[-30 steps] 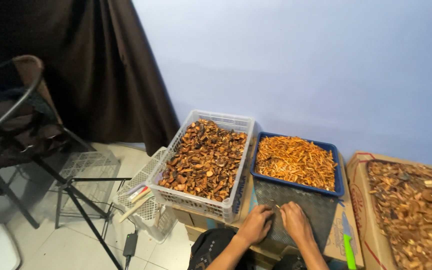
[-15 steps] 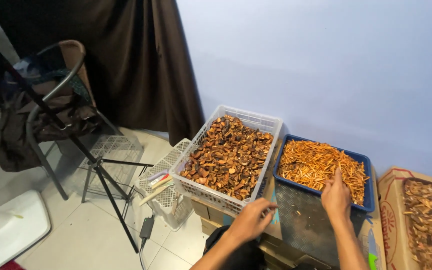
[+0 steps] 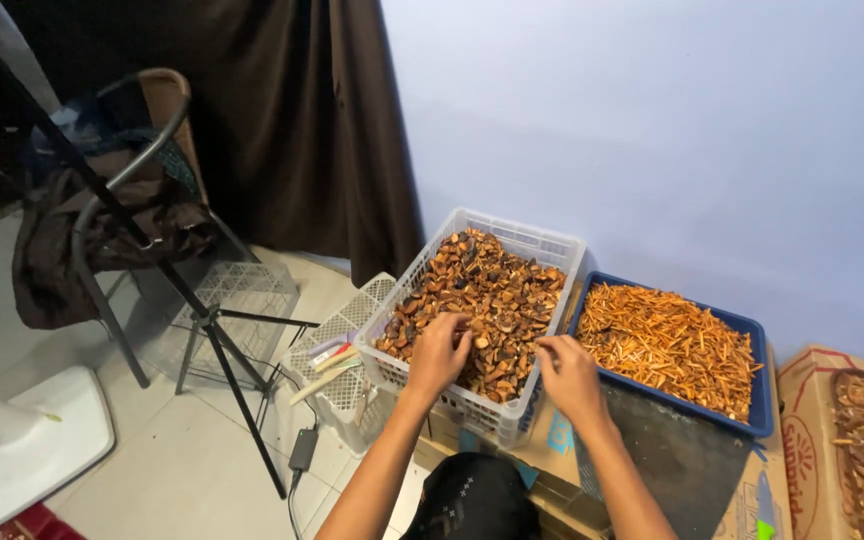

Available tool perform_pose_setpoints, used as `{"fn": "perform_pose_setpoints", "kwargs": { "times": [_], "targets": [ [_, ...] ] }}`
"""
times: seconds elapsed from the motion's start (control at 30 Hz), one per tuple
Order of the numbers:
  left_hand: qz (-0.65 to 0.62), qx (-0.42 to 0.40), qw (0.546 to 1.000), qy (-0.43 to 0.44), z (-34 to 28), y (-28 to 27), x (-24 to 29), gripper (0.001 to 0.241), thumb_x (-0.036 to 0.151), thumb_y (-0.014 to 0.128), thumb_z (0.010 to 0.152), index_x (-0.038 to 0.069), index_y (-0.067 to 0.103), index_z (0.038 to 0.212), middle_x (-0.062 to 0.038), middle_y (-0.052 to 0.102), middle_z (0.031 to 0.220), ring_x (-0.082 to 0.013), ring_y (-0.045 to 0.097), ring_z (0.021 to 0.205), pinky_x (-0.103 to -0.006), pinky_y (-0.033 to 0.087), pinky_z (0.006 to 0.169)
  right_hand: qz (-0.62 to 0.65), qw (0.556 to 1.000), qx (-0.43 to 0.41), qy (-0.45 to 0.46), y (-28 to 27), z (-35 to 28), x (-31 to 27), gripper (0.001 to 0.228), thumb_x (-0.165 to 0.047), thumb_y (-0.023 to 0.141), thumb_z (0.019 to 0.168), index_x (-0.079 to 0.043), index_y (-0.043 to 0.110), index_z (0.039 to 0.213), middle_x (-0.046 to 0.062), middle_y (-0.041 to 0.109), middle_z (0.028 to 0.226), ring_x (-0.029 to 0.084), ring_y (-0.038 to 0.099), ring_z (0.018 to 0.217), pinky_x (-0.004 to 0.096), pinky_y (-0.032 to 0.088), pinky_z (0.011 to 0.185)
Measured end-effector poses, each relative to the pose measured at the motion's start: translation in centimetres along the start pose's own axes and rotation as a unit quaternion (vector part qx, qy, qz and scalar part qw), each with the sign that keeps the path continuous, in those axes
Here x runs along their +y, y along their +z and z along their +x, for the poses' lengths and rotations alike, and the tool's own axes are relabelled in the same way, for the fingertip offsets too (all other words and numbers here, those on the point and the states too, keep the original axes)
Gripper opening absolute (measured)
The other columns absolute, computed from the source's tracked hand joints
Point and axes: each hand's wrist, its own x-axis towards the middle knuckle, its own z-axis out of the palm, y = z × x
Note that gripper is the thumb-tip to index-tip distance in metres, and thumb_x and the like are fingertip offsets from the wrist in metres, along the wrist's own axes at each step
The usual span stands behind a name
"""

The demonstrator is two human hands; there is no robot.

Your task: Cutting dried bark into thin strips using a small knife on a cutting board.

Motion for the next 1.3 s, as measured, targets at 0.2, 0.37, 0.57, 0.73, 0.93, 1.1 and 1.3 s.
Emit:
{"fn": "perform_pose_setpoints", "kwargs": {
  "times": [0.2, 0.37, 0.57, 0.73, 0.93, 1.1, 1.3],
  "targets": [
    [0.103, 0.027, 0.993, 0.051, 0.9, 2.7, -1.2, 0.03, 0.007, 0.064, 0.088, 0.008, 0.065, 0.118, -0.011, 0.066, 0.102, -0.0317, 0.067, 0.102, -0.0415, 0.059, 0.082, -0.019, 0.994, -0.099, 0.042, 0.8, 3.5, -5.3, 0.026, -0.012, 0.059, 0.1, -0.009, 0.072, 0.122, 0.009, 0.074, 0.112, 0.027, 0.071, 0.11, 0.036, 0.061, 0.089],
    [0.121, 0.017, 0.992, 0.042, 0.0, 0.9, 1.0, 0.026, 0.007, 0.059, 0.09, 0.009, 0.066, 0.115, -0.007, 0.063, 0.1, -0.0276, 0.066, 0.102, -0.0358, 0.058, 0.08, -0.121, 0.978, -0.164, 0.052, 2.3, 5.0, -5.2, 0.035, -0.015, 0.063, 0.097, -0.008, 0.066, 0.131, 0.013, 0.071, 0.122, 0.031, 0.064, 0.122, 0.042, 0.056, 0.1],
    [0.101, -0.006, 0.995, -0.002, 0.5, 2.4, -0.8, 0.022, 0.011, 0.057, 0.093, 0.01, 0.066, 0.113, -0.006, 0.064, 0.101, -0.0256, 0.065, 0.106, -0.0358, 0.059, 0.08, -0.115, 0.98, -0.153, 0.059, 2.9, 6.4, -4.7, 0.021, -0.012, 0.068, 0.094, -0.007, 0.074, 0.114, 0.012, 0.073, 0.105, 0.032, 0.07, 0.109, 0.041, 0.06, 0.088],
    [0.096, -0.023, 0.995, -0.012, 0.5, 3.6, -2.1, 0.022, 0.011, 0.055, 0.094, 0.011, 0.066, 0.113, -0.004, 0.063, 0.102, -0.0222, 0.064, 0.105, -0.0319, 0.059, 0.079, -0.084, 0.983, -0.144, 0.082, 2.5, 6.1, -5.2, 0.02, -0.013, 0.071, 0.092, -0.008, 0.073, 0.111, 0.012, 0.072, 0.104, 0.032, 0.07, 0.107, 0.043, 0.06, 0.088],
    [0.077, -0.019, 0.996, 0.027, 0.3, 1.6, 0.0, 0.019, 0.012, 0.057, 0.098, 0.011, 0.067, 0.114, -0.003, 0.064, 0.098, -0.0216, 0.065, 0.1, -0.0315, 0.058, 0.078, -0.029, 0.989, -0.134, 0.048, 2.0, 5.3, -5.1, 0.023, -0.008, 0.07, 0.09, -0.008, 0.075, 0.113, 0.012, 0.069, 0.1, 0.032, 0.069, 0.101, 0.043, 0.057, 0.089],
    [0.017, -0.019, 0.996, 0.084, 0.2, 0.9, 0.3, 0.02, 0.021, 0.061, 0.1, 0.018, 0.068, 0.119, -0.002, 0.068, 0.098, -0.0219, 0.067, 0.101, -0.034, 0.059, 0.082, 0.102, 0.991, -0.088, 0.024, 0.5, 3.6, -5.9, 0.023, -0.003, 0.066, 0.094, -0.005, 0.075, 0.115, 0.014, 0.065, 0.093, 0.032, 0.068, 0.096, 0.043, 0.055, 0.087],
    [-0.105, -0.041, 0.976, 0.186, -1.0, -2.3, 4.4, 0.034, 0.018, 0.072, 0.095, 0.01, 0.07, 0.127, -0.013, 0.072, 0.106, -0.0305, 0.069, 0.103, -0.0415, 0.057, 0.088, 0.166, 0.984, -0.029, 0.053, -0.5, 0.2, -4.4, 0.023, -0.006, 0.072, 0.09, -0.01, 0.077, 0.112, 0.011, 0.072, 0.098, 0.023, 0.071, 0.085, 0.032, 0.056, 0.067]
  ]
}}
